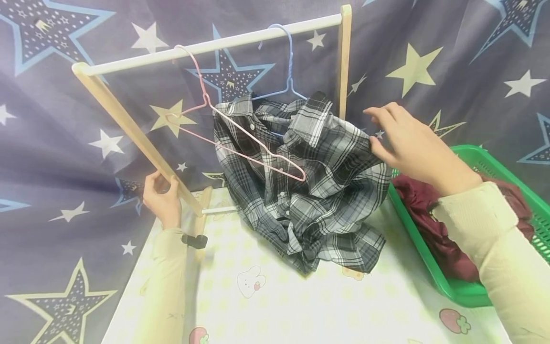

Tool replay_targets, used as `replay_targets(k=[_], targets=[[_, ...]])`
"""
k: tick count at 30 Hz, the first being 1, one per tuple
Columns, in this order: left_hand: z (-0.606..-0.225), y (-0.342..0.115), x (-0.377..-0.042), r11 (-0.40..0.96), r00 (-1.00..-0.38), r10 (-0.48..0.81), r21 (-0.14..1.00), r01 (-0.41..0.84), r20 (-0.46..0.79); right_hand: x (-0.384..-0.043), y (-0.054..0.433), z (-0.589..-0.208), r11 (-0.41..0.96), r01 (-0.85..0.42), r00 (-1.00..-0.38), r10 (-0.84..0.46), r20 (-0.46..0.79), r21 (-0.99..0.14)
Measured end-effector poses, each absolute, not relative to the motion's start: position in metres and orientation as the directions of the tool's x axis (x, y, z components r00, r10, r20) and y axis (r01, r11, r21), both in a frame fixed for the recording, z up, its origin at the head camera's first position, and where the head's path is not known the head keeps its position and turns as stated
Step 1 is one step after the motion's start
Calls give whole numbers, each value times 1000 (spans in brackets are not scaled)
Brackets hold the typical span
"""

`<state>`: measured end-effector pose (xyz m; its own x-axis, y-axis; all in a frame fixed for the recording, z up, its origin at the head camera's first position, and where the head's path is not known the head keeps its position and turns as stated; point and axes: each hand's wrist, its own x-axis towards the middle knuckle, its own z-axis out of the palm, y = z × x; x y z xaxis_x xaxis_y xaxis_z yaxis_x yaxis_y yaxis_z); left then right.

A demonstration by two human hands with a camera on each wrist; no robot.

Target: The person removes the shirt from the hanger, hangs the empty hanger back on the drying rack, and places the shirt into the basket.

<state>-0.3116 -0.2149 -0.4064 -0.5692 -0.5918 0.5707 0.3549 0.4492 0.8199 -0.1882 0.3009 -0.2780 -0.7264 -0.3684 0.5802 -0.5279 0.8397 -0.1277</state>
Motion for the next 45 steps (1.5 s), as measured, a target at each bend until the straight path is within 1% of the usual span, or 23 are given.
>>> replay_targets(k=[5,12,15,20,22,28,34,37,40,45], targets=[[-407,-216,-311,460,-565,-602,823,333,565,-199,283,-279,813,-574,-668,-395,630,-98],[-408,-216,-312,447,-559,-604,823,351,567,-213,263,-283,788,-612,-576,-389,719,-64],[-408,-214,-313,453,-556,-603,819,352,572,-216,256,-286,788,-611,-569,-369,735,-77],[-409,-213,-312,473,-547,-595,807,354,589,-218,249,-291,798,-591,-595,-332,732,-118],[-408,-213,-312,466,-547,-597,809,358,586,-219,247,-292,800,-587,-597,-323,734,-125],[-405,-211,-312,447,-546,-607,816,365,577,-221,245,-295,798,-594,-554,-314,771,-101],[-408,-211,-311,469,-548,-595,808,358,588,-221,245,-299,801,-591,-535,-298,790,-98],[-410,-211,-312,471,-553,-589,806,357,589,-222,246,-299,797,-597,-514,-290,808,-93],[-410,-212,-314,465,-547,-592,805,367,592,-223,247,-294,787,-611,-490,-298,819,-79],[-409,-213,-316,454,-545,-592,804,384,594,-223,249,-280,783,-617,-472,-287,834,-79]])
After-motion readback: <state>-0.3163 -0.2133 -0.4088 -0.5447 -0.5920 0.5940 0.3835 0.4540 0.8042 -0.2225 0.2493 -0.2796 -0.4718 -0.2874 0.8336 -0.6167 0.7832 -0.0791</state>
